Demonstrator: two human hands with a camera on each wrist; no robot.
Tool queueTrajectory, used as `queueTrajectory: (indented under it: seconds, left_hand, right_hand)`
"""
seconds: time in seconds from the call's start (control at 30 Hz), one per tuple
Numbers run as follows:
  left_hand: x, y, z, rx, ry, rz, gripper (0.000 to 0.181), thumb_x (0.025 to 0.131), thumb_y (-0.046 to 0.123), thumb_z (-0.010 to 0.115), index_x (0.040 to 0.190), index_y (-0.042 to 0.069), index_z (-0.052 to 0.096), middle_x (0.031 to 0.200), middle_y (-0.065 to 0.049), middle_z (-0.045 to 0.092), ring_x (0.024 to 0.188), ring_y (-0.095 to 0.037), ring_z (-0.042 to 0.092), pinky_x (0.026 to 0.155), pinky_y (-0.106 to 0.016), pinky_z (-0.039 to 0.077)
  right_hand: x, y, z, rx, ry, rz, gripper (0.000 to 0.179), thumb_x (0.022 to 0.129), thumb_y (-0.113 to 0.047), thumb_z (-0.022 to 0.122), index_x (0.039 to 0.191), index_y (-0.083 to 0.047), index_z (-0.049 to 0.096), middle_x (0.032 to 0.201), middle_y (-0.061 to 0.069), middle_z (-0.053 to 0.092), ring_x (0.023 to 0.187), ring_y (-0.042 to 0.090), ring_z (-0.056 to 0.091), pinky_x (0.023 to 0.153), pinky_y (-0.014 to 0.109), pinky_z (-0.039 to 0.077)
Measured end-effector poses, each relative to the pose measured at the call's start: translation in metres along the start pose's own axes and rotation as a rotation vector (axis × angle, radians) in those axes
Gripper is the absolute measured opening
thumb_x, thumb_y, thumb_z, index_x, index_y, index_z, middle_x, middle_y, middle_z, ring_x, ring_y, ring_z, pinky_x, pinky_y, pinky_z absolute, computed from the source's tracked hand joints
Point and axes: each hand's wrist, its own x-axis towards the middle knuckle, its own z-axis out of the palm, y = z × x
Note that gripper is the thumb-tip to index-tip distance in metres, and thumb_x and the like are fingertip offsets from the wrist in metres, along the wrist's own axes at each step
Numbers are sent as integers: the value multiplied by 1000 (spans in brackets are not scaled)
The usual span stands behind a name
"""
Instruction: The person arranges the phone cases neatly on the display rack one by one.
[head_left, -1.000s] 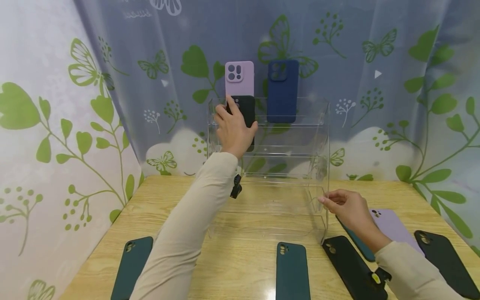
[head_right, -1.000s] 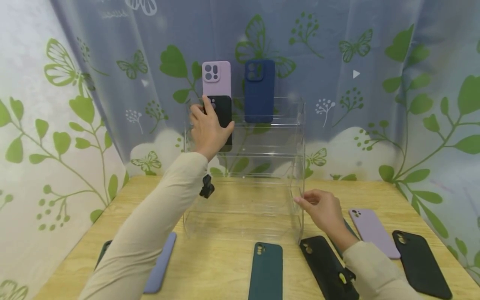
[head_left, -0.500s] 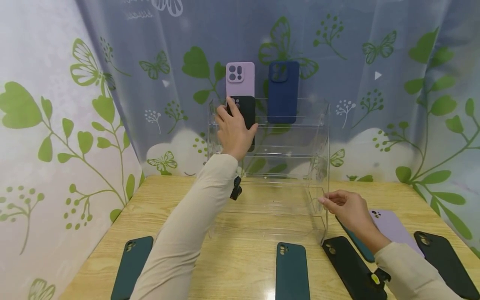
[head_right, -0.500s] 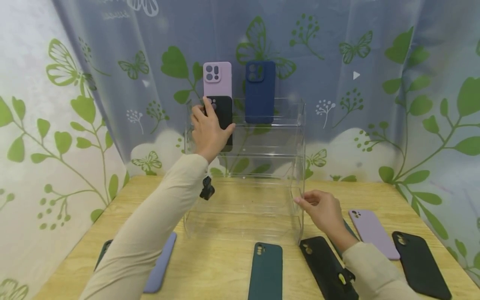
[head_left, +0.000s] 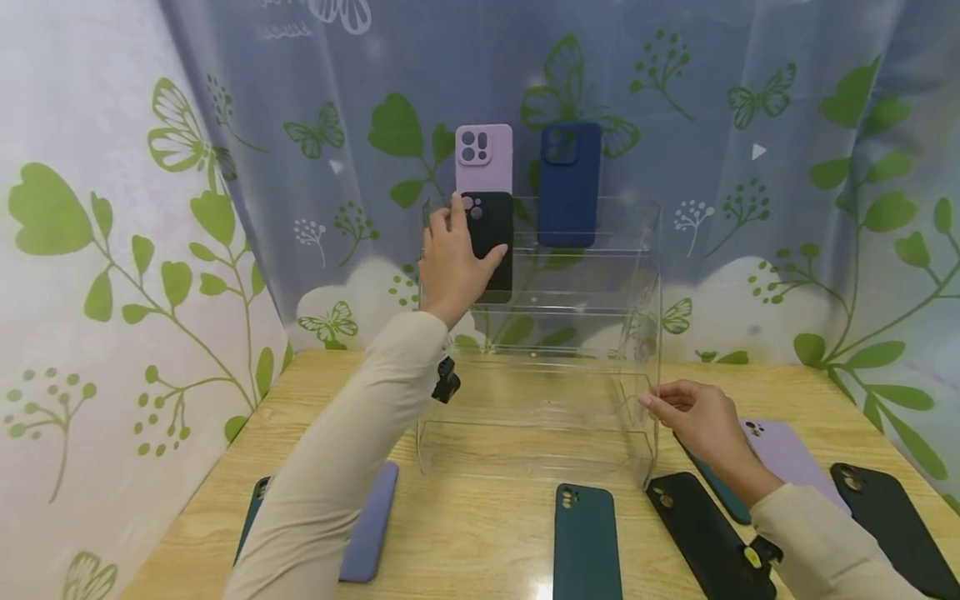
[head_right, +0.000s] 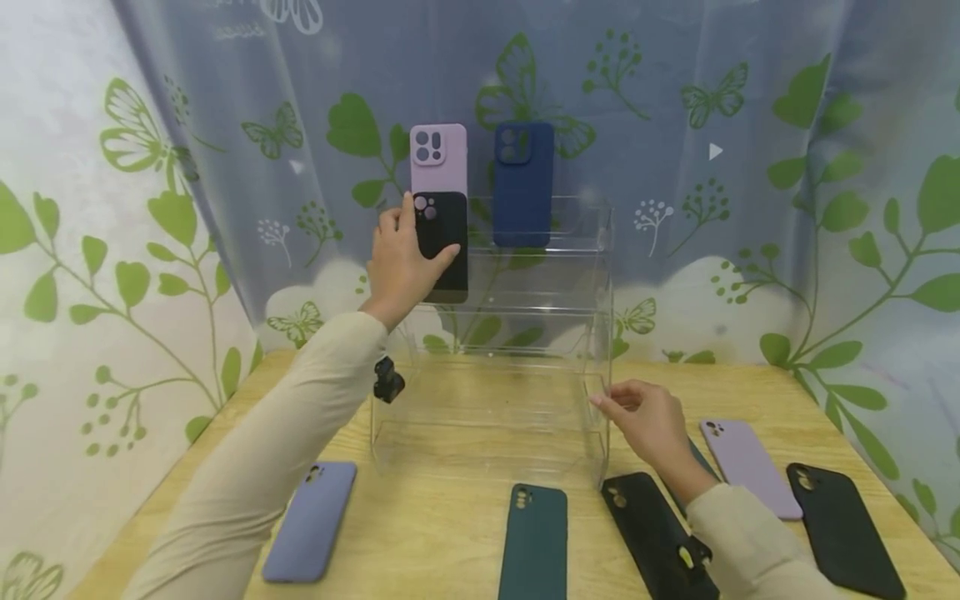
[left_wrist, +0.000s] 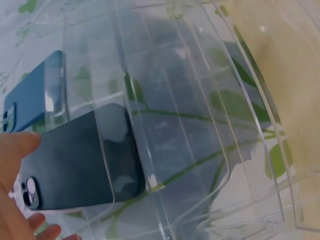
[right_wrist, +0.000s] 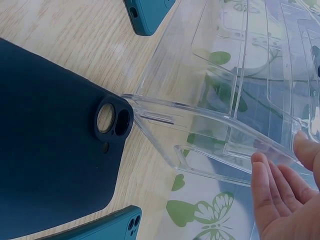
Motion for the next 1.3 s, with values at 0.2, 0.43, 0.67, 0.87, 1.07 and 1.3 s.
queueTrajectory:
  seconds: [0.2, 0.43, 0.67, 0.87, 1.07, 1.3]
  left_hand:
    - [-3, -13, -17, -112, -121, 73, 87, 89, 47, 64, 154, 13, 19, 148, -16, 34, 133, -33, 37, 104, -47, 39]
    - [-11, -30, -39, -206, -235, 105, 84, 89, 45, 66, 154, 14, 21, 151, -16, 31, 138, -33, 32, 111, -48, 31]
    - [-36, -52, -55, -190, -250, 137, 84, 88, 42, 68, 154, 17, 22, 151, -17, 30, 138, -35, 30, 109, -54, 31]
    - [-60, -73, -63, -191, -251, 152, 82, 88, 36, 69, 153, 12, 25, 149, -18, 32, 136, -37, 31, 107, -57, 30]
    - [-83, -96, -72, -207, -268, 148, 82, 88, 33, 71, 153, 10, 25, 151, -19, 31, 137, -37, 30, 107, -59, 29]
    - [-114, -129, -81, -142, -288, 117, 82, 88, 33, 70, 152, 7, 26, 149, -23, 30, 137, -43, 27, 104, -65, 28]
  right_hand:
    - [0, 0, 0, -3, 4, 2, 59, 90, -50, 61, 120, 0, 63, 107, 18, 68, 88, 27, 68, 68, 38, 57]
    - [0, 0, 2, -1, 5, 3, 59, 90, -50, 61, 120, 1, 63, 107, 19, 68, 87, 26, 68, 68, 37, 57]
    - [0, -1, 0, -12, 4, -3, 59, 90, -50, 60, 121, 1, 63, 107, 20, 68, 86, 26, 68, 67, 37, 57]
    - [-1, -1, 0, -10, 3, 2, 60, 91, -50, 60, 121, 1, 62, 108, 19, 67, 88, 27, 67, 68, 37, 57]
    - [-1, 0, -1, -5, 4, 3, 59, 91, -49, 60, 121, 1, 62, 106, 19, 68, 87, 28, 68, 67, 37, 57]
    - [-1, 1, -1, 6, -8, 4, 60, 91, -50, 60, 123, 0, 62, 109, 19, 67, 90, 28, 67, 69, 37, 57]
